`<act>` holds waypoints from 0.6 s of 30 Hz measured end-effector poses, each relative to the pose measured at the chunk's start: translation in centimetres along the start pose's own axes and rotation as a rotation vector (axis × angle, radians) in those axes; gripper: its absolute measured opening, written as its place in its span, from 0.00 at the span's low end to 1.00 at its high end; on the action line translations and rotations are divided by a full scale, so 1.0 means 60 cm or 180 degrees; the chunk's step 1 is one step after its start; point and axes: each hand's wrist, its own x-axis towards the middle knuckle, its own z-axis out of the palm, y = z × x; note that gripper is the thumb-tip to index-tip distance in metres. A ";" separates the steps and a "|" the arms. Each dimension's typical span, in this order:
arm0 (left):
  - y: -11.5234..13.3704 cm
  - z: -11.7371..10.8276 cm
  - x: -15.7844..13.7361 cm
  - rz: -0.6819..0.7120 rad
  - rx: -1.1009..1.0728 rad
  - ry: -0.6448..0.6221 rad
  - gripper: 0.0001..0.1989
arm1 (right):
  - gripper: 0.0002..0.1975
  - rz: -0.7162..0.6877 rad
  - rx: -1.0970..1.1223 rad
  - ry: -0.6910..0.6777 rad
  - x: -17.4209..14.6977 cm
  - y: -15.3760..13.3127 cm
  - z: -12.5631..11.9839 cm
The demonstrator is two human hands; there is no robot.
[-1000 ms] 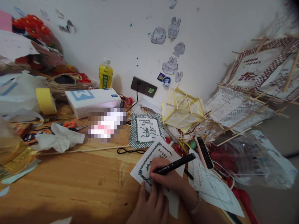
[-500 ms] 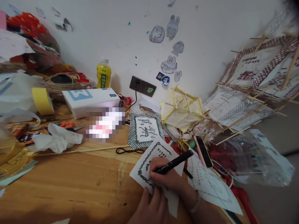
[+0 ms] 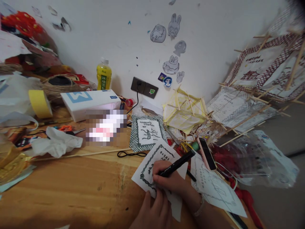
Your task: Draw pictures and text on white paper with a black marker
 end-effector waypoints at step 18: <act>0.004 -0.024 0.007 -0.0201 -0.0063 -0.0248 0.17 | 0.14 -0.0036 0.0059 0.0011 -0.003 0.003 -0.001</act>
